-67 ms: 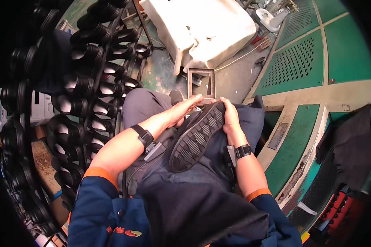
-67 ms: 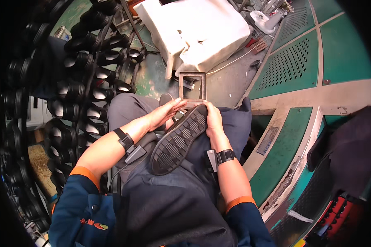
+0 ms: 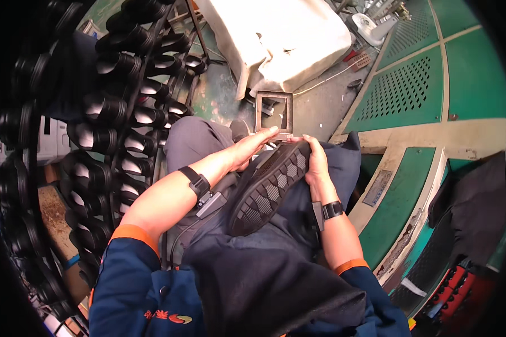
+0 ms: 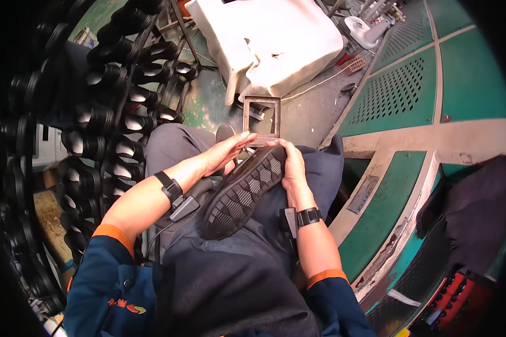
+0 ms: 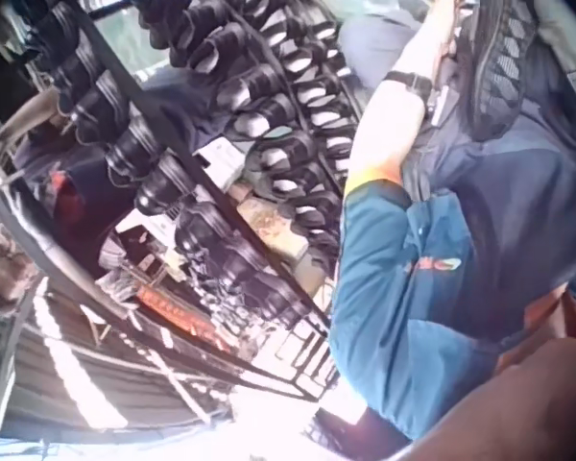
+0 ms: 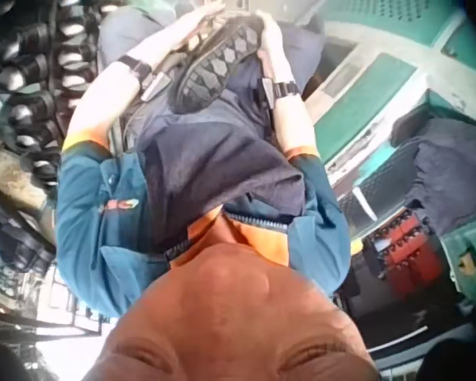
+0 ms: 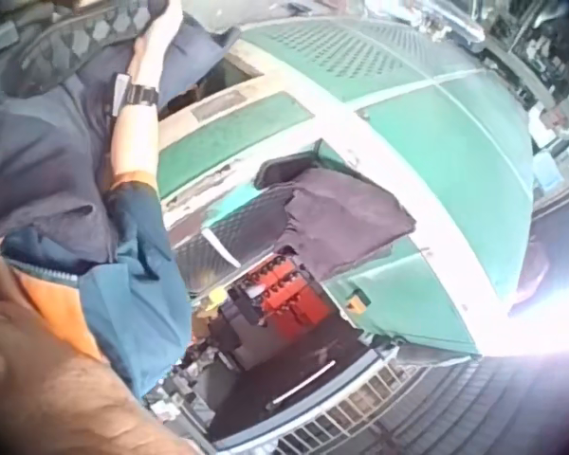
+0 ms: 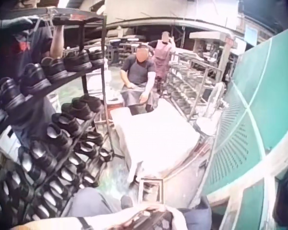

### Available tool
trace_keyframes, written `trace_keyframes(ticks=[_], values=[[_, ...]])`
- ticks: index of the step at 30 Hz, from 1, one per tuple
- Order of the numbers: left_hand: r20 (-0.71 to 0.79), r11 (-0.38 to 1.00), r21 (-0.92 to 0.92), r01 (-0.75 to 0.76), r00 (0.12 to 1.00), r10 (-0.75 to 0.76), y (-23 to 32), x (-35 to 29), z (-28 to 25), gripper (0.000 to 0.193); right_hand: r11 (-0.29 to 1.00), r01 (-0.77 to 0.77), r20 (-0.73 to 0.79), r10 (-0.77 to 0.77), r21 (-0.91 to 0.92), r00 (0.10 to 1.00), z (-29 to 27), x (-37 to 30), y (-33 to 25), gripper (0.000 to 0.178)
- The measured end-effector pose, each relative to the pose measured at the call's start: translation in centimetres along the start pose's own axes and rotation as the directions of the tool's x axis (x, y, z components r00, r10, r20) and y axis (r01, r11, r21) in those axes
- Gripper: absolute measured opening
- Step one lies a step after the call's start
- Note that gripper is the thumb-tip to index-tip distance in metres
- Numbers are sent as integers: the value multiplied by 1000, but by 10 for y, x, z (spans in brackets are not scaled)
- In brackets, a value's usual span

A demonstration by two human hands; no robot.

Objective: Inspecting and preparing shoe components, including the sole and upper, in a factory setting.

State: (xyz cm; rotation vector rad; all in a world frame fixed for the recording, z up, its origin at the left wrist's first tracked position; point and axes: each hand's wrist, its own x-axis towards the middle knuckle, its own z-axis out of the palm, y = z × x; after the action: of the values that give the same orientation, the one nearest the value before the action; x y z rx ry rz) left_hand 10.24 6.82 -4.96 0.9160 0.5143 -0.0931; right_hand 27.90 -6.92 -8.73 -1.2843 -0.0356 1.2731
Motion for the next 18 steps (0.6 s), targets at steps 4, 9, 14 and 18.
trace_keyframes(ticks=[4, 9, 14, 18], values=[[84, 995, -95, -18, 996, 26, -2, 3, -4, 76, 996, -9, 53, 5, 91, 999, 12, -6, -4, 39], [-26, 999, -17, -38, 999, 38, -6, -5, -7, 66, 997, 10, 122, -20, 81, 992, 27, -12, -6, 34], [12, 986, -109, -123, 992, 125, -7, 0, -3, 62, 995, 103, 58, -102, -10, 993, 59, -16, -22, 37], [-83, 994, -92, -61, 995, 53, 4, -11, -5, 82, 987, 157, 52, -155, -44, 987, 88, -1, -27, 36]])
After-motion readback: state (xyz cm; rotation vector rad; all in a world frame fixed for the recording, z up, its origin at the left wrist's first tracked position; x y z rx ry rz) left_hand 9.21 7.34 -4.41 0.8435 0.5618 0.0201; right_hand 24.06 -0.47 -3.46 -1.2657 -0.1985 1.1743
